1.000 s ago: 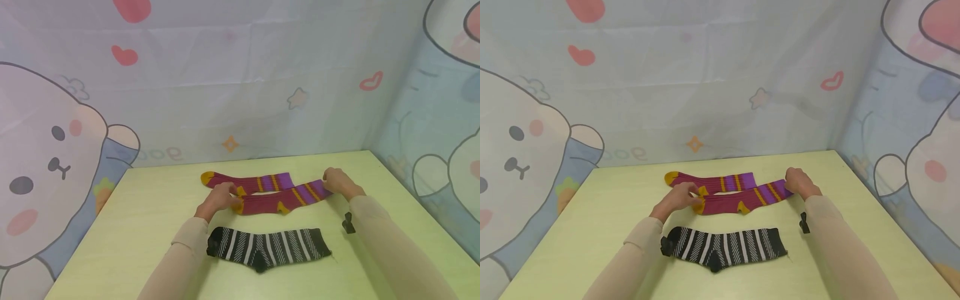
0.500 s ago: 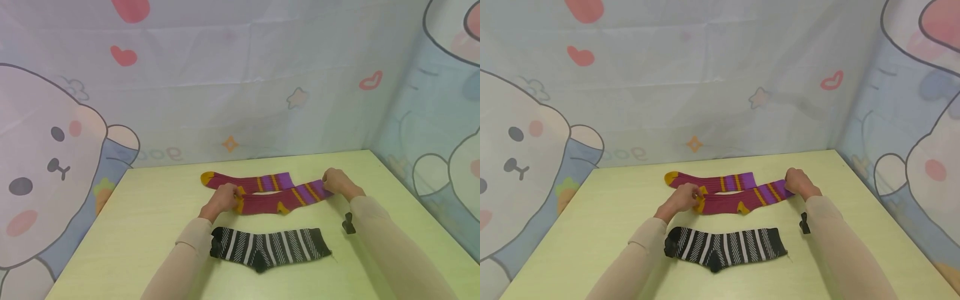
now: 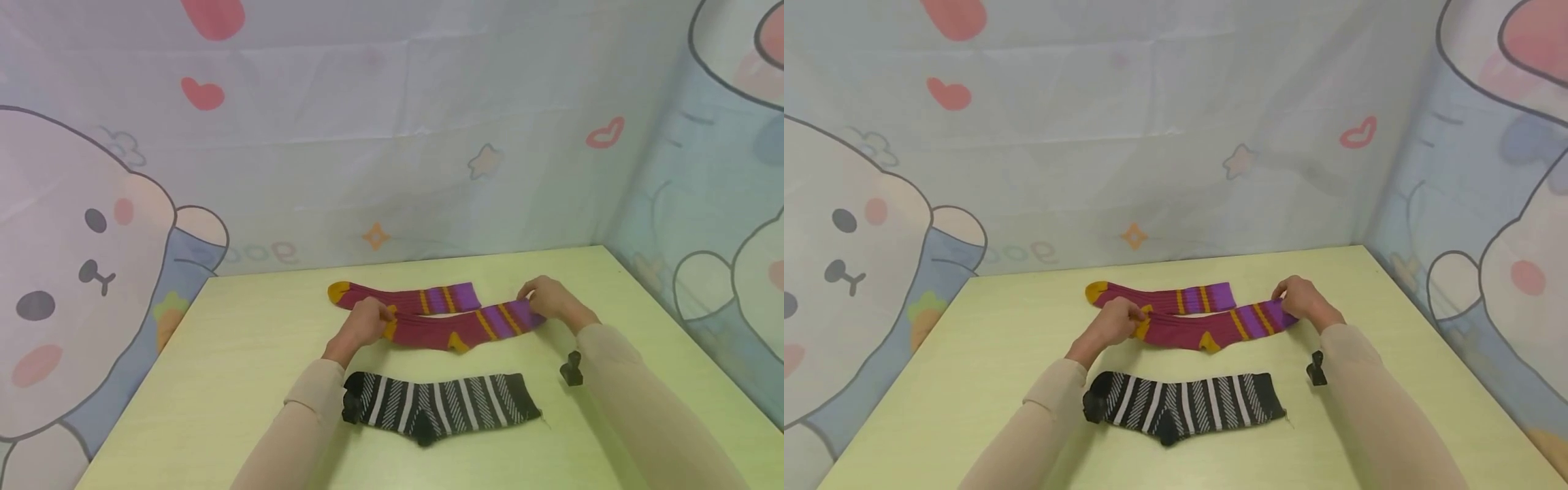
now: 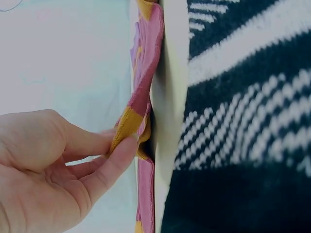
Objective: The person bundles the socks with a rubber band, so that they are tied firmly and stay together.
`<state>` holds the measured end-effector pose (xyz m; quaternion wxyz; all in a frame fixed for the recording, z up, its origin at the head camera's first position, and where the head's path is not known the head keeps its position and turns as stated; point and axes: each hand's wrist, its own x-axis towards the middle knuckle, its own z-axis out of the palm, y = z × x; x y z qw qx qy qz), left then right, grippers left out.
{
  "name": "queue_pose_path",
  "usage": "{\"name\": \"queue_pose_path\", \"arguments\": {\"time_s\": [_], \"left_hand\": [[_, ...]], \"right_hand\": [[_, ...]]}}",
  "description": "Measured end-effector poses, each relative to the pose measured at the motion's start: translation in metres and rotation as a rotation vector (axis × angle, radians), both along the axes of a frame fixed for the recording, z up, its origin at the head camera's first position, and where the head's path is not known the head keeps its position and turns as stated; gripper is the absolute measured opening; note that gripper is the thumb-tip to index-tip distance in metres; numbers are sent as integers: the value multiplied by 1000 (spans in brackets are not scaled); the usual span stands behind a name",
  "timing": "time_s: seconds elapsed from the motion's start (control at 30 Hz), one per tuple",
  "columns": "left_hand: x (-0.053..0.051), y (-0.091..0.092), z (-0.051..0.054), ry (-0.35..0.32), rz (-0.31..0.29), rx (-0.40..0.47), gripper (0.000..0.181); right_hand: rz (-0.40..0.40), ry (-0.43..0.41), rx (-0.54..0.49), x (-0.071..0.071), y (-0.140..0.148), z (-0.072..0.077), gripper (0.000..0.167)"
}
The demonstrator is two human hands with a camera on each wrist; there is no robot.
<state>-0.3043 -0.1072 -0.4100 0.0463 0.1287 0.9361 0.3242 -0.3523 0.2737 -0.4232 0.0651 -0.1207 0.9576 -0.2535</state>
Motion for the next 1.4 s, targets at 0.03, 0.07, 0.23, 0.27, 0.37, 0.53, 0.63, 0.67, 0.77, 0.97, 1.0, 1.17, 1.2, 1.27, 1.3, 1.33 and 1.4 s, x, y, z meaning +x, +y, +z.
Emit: {"name": "queue_pose_path", "arguments": {"time_s": [0.03, 0.07, 0.23, 0.27, 0.37, 0.53, 0.63, 0.67, 0.77, 0.97, 1.0, 1.17, 1.2, 1.27, 1.3, 1.33, 1.4], "left_hand": [[0, 0, 0, 4, 1, 3, 19], [0, 0, 0, 8, 3, 5, 18], [0, 0, 3, 13, 25, 24, 22], [1, 0, 4, 18, 27, 23, 23], [3, -1, 7, 27, 34, 28, 25], [6, -2, 13, 40, 37, 33, 29], [10, -3, 17, 32, 28, 48, 31], [11, -5, 19, 30, 20, 58, 32], [14, -10, 22, 31, -16, 94, 33], [24, -25, 31, 15, -57, 162, 35], [26, -27, 33, 6, -59, 171, 35], [36, -36, 42, -40, -87, 192, 37], [37, -38, 43, -46, -92, 190, 37], [39, -43, 46, -60, -107, 189, 39], [41, -46, 48, -66, -111, 186, 40], [42, -49, 50, -69, -118, 183, 40], [45, -55, 54, -85, -129, 180, 41]], "right_hand": [[4, -12, -10, 0, 1, -1, 36], [10, -21, -19, 1, 2, -1, 37], [19, -82, -88, 6, 4, 3, 33], [25, -94, -107, 7, 5, 5, 33], [41, -118, -152, 11, 5, 9, 32], [47, -132, -175, 17, 8, 12, 34], [47, -129, -191, 24, 9, 15, 36], [48, -131, -207, 26, 9, 17, 37], [59, -144, -250, 33, 10, 21, 39], [83, -165, -296, 42, 8, 33, 44], [89, -169, -302, 43, 7, 36, 44], [107, -211, -341, 51, -1, 40, 44], [112, -221, -348, 52, -1, 40, 45], [126, -233, -353, 54, -2, 40, 46], [134, -238, -354, 55, -2, 40, 46], [143, -243, -355, 56, -2, 40, 46], [159, -261, -354, 59, 0, 42, 47]]}}
